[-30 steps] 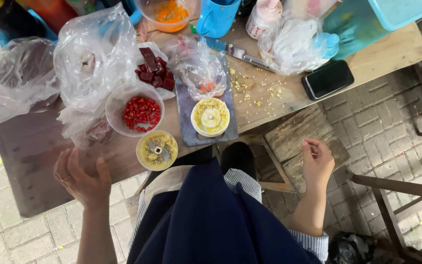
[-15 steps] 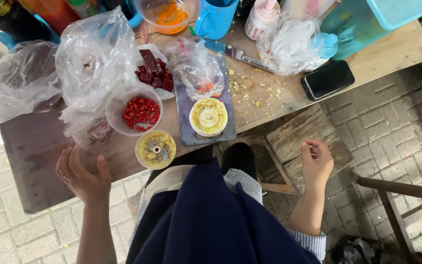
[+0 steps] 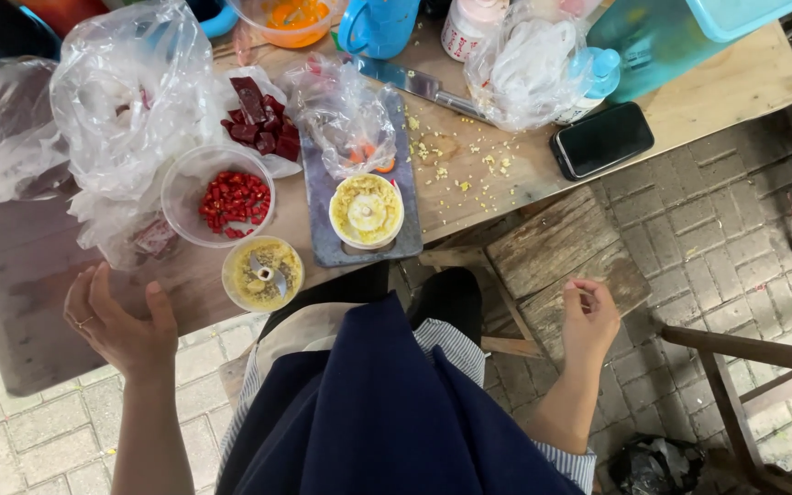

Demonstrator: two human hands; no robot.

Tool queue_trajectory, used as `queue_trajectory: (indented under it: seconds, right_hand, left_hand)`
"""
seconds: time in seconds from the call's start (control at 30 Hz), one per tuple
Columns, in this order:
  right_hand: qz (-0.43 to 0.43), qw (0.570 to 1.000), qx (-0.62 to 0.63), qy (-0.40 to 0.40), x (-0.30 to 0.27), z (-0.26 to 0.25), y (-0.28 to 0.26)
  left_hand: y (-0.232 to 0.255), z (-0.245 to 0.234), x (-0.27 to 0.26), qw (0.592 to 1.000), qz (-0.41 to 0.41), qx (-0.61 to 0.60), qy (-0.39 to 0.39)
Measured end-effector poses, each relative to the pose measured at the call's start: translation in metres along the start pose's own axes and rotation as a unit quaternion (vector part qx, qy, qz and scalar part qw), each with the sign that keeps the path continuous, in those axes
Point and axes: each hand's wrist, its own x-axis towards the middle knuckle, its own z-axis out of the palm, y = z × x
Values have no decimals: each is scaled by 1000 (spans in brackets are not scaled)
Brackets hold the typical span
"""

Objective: Securing a plastic food container by tying a string around it to keep the lid in place.

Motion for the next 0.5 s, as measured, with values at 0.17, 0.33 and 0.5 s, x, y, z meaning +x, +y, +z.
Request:
queue_trajectory:
  seconds: [0.17,0.33,0.5]
  right_hand:
    - [-22,1000,-15,14,14,-8,24]
    - [25,999,-16,15,12,-9,9]
    - [-3,1000,13,9,12,-10,18]
  left_hand:
    - [2,-1,1,1000,2,11,-2]
    - [4,-1,3,1000,3,8,-5]
    - [8,-3,6,1000,-4,11,-5]
